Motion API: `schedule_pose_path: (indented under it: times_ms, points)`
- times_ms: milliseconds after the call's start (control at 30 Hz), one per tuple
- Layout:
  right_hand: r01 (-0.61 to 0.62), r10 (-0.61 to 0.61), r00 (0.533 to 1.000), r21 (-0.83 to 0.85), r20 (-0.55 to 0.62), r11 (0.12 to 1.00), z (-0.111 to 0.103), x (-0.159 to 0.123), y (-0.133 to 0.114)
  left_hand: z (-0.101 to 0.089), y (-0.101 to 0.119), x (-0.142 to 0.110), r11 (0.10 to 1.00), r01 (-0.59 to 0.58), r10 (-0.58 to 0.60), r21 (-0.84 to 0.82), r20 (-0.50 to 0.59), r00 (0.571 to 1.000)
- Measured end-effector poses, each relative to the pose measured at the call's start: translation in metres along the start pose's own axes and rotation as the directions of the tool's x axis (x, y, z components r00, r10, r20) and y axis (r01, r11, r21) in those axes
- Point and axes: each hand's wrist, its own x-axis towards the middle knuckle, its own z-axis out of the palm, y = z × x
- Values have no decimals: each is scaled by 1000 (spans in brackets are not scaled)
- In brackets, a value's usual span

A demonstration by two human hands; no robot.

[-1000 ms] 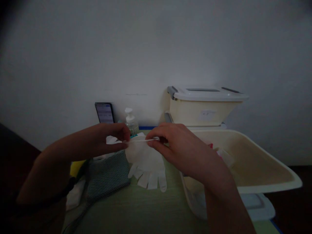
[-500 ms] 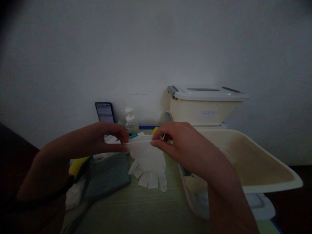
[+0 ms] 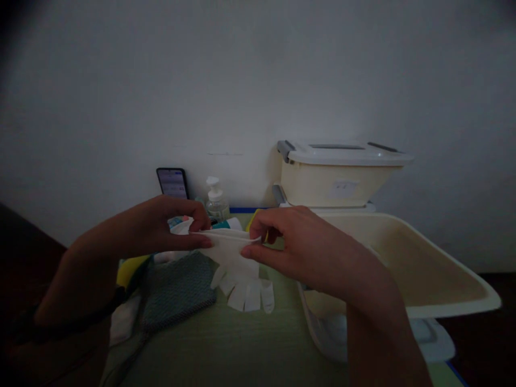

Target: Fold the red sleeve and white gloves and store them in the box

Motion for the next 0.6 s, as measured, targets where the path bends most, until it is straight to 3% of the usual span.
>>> schedule_pose_path:
  times_ms: [367,600]
  points:
    - [35,-37,997,35,70,999,-11,-6,-4,-7,-6,-4,995,3,6,-102,88,996]
    - [72,-72,997,10,40,997,-7,-4,-4,0,-7,1,990,-6,21,-142,103,994]
